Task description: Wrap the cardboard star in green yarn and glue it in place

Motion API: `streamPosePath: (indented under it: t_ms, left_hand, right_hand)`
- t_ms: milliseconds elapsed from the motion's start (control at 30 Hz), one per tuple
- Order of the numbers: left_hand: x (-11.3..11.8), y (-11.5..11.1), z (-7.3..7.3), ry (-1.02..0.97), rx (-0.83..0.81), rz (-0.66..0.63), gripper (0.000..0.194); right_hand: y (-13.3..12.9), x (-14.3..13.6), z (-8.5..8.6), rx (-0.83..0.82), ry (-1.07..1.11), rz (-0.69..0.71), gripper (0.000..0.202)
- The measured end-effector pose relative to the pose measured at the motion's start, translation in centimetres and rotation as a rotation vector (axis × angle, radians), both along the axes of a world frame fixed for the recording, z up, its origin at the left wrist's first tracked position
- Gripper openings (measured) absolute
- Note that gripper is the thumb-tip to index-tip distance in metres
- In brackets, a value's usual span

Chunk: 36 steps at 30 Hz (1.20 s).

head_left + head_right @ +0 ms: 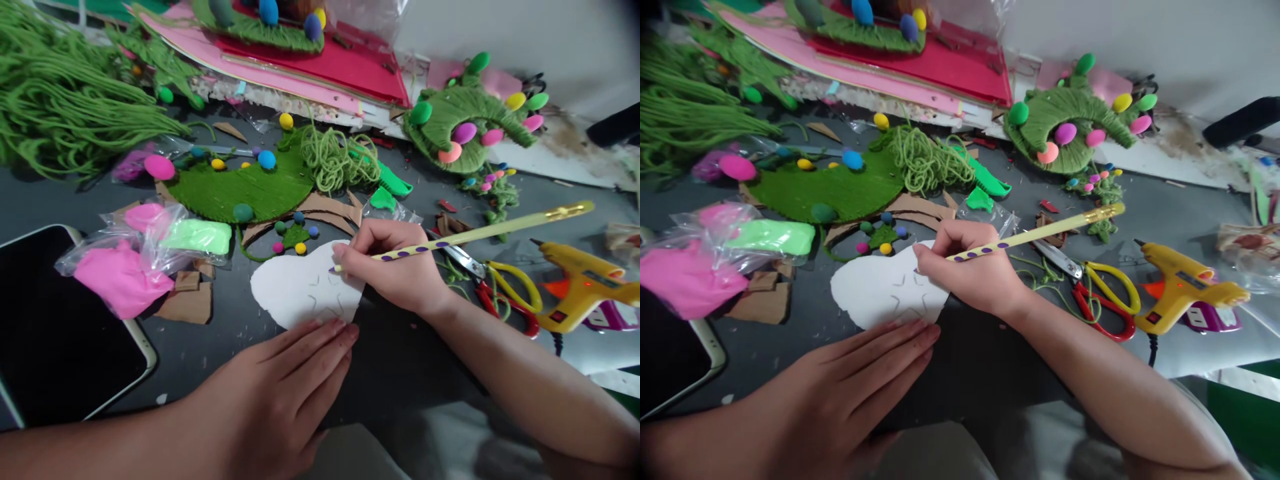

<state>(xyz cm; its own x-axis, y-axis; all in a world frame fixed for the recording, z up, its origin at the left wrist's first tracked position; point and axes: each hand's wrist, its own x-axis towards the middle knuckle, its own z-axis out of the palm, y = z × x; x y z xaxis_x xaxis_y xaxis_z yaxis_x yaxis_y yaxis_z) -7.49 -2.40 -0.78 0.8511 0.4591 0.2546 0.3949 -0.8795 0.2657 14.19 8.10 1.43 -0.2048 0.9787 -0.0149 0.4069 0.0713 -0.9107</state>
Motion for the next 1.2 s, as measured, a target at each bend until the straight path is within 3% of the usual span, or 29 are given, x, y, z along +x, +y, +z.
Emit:
streamPosePath:
  t_ms: [67, 233, 567, 1200]
  left_hand:
    - [-0.03, -0.10, -0.07, -0.005, -0.002, 0.007, 0.063]
    - [0.01, -0.11, -0.12, -0.004, -0.004, 0.016, 0.066]
    - [0.09, 0.01, 0.14, 0.011, -0.006, 0.013, 0.064]
    - [-0.02, 0.01, -0.04, -0.018, -0.007, 0.021, 0.060]
  right_hand:
    - [-0.13, -0.06, 0.27, 0.016, 0.028, -0.021, 0.034]
    - [-0.55, -0.23, 0.60, -0.035, 0.024, 0.076, 0.023]
    - [-0.64, -0.48, -0.11, 0.018, -0.077, 0.026, 0.031]
    - [-0.77, -0.43, -0.04, 0.033, -0.078, 0.061, 0.030]
